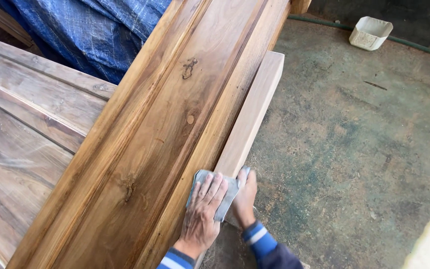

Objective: Sanding a wooden door frame or panel using sandpaper and a power sander.

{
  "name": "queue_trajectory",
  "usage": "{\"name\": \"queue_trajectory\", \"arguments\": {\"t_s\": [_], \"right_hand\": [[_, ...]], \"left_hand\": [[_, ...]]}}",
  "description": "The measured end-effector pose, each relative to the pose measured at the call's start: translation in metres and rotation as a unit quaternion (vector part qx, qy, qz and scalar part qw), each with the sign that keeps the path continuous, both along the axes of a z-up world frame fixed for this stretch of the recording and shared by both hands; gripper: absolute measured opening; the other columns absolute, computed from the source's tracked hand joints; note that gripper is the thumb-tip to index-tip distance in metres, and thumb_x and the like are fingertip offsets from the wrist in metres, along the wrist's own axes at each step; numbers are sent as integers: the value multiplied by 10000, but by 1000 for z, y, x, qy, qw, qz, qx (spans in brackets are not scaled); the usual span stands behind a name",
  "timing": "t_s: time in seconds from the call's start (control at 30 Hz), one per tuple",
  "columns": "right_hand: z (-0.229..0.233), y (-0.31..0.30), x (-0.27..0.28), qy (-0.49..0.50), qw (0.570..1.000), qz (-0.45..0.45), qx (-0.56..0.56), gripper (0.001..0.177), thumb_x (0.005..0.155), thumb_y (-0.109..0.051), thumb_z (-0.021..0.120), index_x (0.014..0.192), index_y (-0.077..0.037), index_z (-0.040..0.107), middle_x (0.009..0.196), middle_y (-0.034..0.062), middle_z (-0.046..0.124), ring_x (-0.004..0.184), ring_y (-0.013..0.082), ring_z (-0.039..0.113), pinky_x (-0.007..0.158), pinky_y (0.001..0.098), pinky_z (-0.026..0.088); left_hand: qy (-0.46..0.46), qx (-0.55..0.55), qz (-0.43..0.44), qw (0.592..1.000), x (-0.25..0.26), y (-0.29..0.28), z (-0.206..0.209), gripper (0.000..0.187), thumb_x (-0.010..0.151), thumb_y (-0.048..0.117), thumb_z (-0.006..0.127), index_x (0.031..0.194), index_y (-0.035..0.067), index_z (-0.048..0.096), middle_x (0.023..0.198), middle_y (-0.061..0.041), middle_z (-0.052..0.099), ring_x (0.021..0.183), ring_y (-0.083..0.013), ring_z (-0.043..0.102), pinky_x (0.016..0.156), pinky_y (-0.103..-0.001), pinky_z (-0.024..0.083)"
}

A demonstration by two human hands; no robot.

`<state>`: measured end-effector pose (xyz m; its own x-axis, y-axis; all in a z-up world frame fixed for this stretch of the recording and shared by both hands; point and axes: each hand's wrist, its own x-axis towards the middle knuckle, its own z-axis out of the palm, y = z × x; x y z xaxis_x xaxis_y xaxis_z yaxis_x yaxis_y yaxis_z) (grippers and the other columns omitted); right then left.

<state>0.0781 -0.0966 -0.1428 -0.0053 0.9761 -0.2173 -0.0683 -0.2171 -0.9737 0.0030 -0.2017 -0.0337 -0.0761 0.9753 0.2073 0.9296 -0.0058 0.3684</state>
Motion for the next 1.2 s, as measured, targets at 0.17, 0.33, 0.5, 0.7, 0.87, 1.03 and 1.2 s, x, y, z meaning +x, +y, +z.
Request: {"name": "queue_trajectory", "arguments": {"t_s": [0.17,0.33,0.5,0.7,0.87,1.03,1.2], "right_hand": [[-2,93,-1,-2,999,-28,38,307,1086,-276,465,942,-8,501,861,111,582,786,180,518,716,391,492],[17,14,12,-21,998,32,44,297,1071,-286,426,957,-18,482,857,158,583,787,209,552,716,401,499],[10,39,11,21,997,66,-17,290,1066,-284,438,911,-46,498,830,63,528,731,162,486,651,358,488],[19,249,5,12,999,-1,31,240,1076,-245,425,928,-71,499,874,42,557,770,163,519,705,363,505],[25,264,-1,-29,993,-58,103,265,1104,-260,455,985,-28,503,878,75,590,799,171,555,739,369,501],[29,110,5,-30,999,-1,39,318,1116,-303,408,1006,-20,503,848,126,615,736,199,570,656,389,524],[-14,-36,7,73,996,37,-39,363,1023,-317,435,1115,-3,595,1001,202,690,928,240,636,829,396,516]], "left_hand": [[-16,30,-6,999,2,47,16,668,927,58,488,1584,81,373,1673,-131,336,1571,-320,255,1291,-515,124],[14,-2,3,1000,8,49,31,878,710,-44,465,1574,74,360,1667,-132,316,1555,-324,247,1268,-523,123],[25,-13,11,1000,-3,43,-4,857,700,28,456,1551,72,364,1654,-124,314,1542,-327,238,1245,-537,133],[141,21,11,990,-20,27,-50,533,1066,337,295,1520,113,459,1622,-88,406,1533,-270,339,1261,-517,213],[148,7,12,989,-20,23,-55,512,1092,309,277,1514,102,481,1618,-108,429,1531,-296,354,1269,-543,211],[87,24,12,996,-8,38,-17,640,980,429,390,1509,74,450,1606,-119,397,1519,-310,316,1241,-529,187],[62,-35,20,997,-6,35,-13,686,856,119,461,1540,90,427,1645,-123,368,1551,-308,269,1263,-539,142]]}}
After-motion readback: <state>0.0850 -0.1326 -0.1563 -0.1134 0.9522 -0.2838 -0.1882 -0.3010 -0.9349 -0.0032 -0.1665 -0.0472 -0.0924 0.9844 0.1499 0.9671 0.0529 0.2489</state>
